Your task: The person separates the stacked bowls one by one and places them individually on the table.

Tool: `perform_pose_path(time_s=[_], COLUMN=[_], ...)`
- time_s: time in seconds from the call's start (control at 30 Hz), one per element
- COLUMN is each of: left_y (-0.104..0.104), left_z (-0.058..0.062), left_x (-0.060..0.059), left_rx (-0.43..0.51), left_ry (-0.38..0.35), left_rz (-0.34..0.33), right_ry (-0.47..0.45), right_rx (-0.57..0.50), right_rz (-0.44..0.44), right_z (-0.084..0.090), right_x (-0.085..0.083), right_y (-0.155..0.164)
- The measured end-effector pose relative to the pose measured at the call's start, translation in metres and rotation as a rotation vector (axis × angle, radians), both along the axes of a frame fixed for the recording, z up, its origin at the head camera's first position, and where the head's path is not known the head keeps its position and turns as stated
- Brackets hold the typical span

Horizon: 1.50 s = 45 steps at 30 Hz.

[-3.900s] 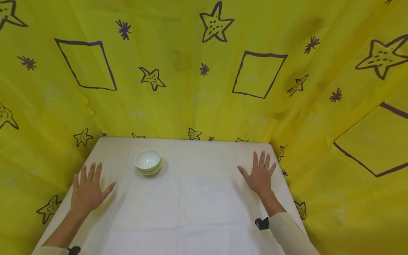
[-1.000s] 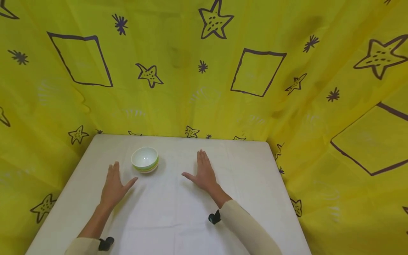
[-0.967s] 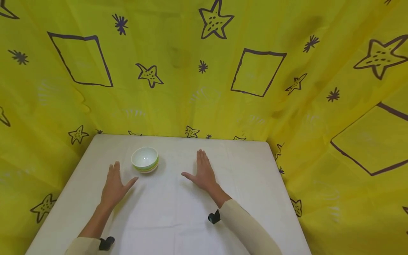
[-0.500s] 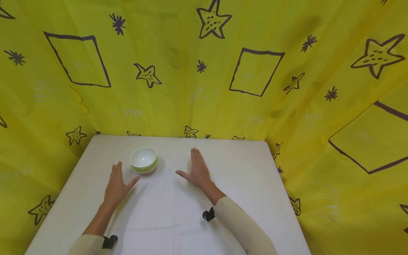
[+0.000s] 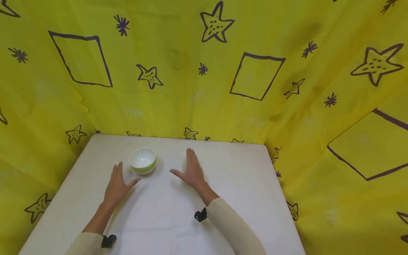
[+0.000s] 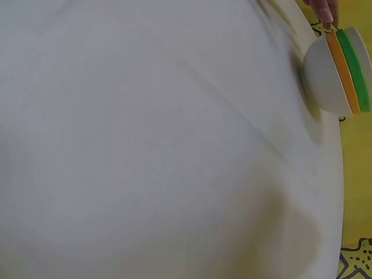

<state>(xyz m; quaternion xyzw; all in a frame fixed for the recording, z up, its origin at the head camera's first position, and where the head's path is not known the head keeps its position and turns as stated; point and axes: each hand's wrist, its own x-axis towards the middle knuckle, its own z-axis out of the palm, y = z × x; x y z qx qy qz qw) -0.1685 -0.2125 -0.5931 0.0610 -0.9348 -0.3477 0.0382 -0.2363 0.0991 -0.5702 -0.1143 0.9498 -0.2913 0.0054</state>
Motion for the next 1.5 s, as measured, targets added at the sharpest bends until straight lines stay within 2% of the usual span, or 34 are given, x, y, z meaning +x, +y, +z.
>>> perform_pose_path(time_s=[0.13,0.33,0.57,0.87,1.1,1.5], left_y=[-0.002,0.002,0.011,0.011,0.015,0.024], left_z=[0.002,-0.003,-0.005,-0.005,-0.009,-0.012], left_x=[-0.002,-0.005,-0.010,-0.013,-0.017,-0.020], left_rx=[0.005,0.048,0.075,0.090,0.128,0.168], left_ry=[0.003,0.031,0.011,0.011,0.038,0.031], left_rz=[-0.004,-0.003,0.025,0.032,0.051,0.084], right_ry=[-0.002,-0.010,-0.008,-0.020,-0.025,-0.008], right_rx=[-0.034,-0.044,-0.081,-0.095,-0.101,-0.088], right_rz=[-0.009,-0.003,0.020,0.014,0.012,0.052], right_z=[-0.003,-0.003,0.001,0.007,0.010,0.012], right_x=[-0.001,-0.001,-0.003,-0.006,-0.010,-0.017], right_y=[-0.007,-0.017,-0.028,-0.042,-0.048,-0.057])
